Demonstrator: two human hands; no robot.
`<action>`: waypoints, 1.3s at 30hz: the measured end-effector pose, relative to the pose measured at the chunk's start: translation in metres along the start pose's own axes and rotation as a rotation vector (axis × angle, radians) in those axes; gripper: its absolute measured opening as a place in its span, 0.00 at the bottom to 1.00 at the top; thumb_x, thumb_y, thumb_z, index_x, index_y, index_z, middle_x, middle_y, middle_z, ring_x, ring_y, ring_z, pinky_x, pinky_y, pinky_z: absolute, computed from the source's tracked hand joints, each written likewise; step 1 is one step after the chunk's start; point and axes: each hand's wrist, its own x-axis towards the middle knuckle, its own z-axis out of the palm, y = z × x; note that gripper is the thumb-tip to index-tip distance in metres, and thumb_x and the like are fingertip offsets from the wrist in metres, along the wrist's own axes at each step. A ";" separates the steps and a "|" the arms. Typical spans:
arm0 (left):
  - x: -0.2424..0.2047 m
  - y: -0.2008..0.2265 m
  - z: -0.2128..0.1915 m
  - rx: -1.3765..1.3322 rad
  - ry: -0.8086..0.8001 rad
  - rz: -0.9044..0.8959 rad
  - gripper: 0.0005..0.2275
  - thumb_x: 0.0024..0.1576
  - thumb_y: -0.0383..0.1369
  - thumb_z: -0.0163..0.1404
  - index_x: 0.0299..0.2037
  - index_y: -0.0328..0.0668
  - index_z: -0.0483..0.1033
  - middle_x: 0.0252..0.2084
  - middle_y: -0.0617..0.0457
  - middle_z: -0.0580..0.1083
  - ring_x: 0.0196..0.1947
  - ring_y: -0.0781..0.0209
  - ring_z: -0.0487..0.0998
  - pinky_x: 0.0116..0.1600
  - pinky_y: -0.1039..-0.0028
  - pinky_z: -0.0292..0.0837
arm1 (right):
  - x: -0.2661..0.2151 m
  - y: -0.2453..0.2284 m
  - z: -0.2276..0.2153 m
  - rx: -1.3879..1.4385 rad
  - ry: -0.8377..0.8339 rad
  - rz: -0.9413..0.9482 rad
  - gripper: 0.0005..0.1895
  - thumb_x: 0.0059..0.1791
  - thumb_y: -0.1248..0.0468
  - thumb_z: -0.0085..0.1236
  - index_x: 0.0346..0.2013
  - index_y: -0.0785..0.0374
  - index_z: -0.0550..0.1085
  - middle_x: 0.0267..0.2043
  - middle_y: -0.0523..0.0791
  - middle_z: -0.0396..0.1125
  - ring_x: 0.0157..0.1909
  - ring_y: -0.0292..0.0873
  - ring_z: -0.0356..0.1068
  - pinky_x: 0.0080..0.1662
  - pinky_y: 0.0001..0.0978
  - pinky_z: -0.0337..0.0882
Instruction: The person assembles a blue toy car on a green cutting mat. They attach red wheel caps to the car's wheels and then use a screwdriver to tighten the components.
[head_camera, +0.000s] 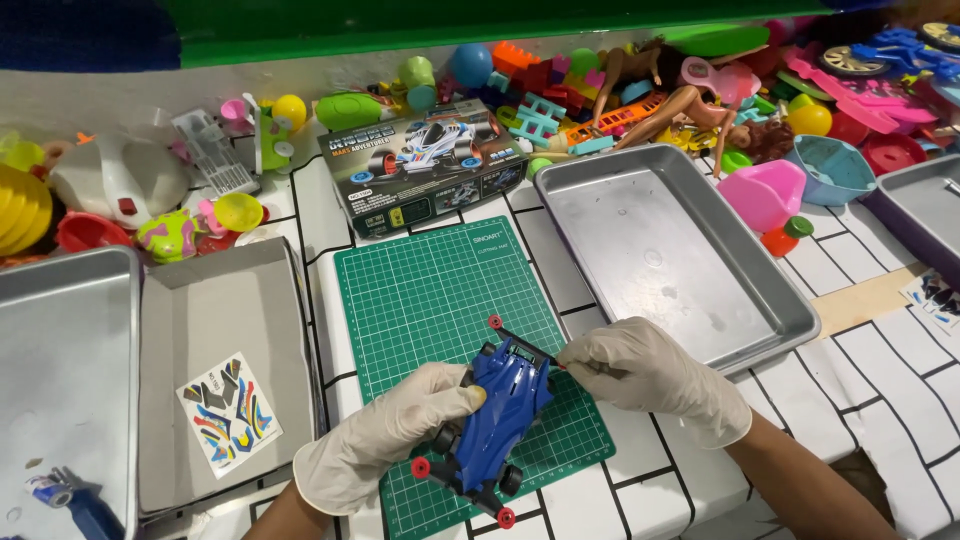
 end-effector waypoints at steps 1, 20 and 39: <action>-0.001 0.001 0.001 0.022 -0.002 0.006 0.18 0.58 0.48 0.52 0.37 0.36 0.75 0.37 0.46 0.81 0.35 0.53 0.84 0.46 0.67 0.83 | -0.002 0.002 0.001 -0.050 -0.018 0.042 0.05 0.49 0.69 0.56 0.36 0.55 0.73 0.23 0.35 0.68 0.18 0.34 0.63 0.23 0.25 0.67; 0.000 0.002 0.002 0.118 0.042 0.040 0.19 0.57 0.51 0.53 0.31 0.42 0.74 0.30 0.56 0.76 0.29 0.65 0.76 0.40 0.77 0.74 | 0.001 -0.001 0.000 -0.162 -0.050 0.023 0.09 0.48 0.72 0.55 0.37 0.54 0.70 0.17 0.33 0.59 0.16 0.33 0.56 0.21 0.25 0.62; 0.002 -0.008 -0.004 0.193 0.061 0.037 0.19 0.57 0.53 0.52 0.26 0.48 0.69 0.24 0.62 0.67 0.23 0.69 0.66 0.34 0.80 0.63 | 0.000 -0.001 -0.005 -0.167 -0.028 0.043 0.08 0.48 0.71 0.53 0.38 0.54 0.72 0.16 0.34 0.57 0.16 0.34 0.55 0.22 0.26 0.62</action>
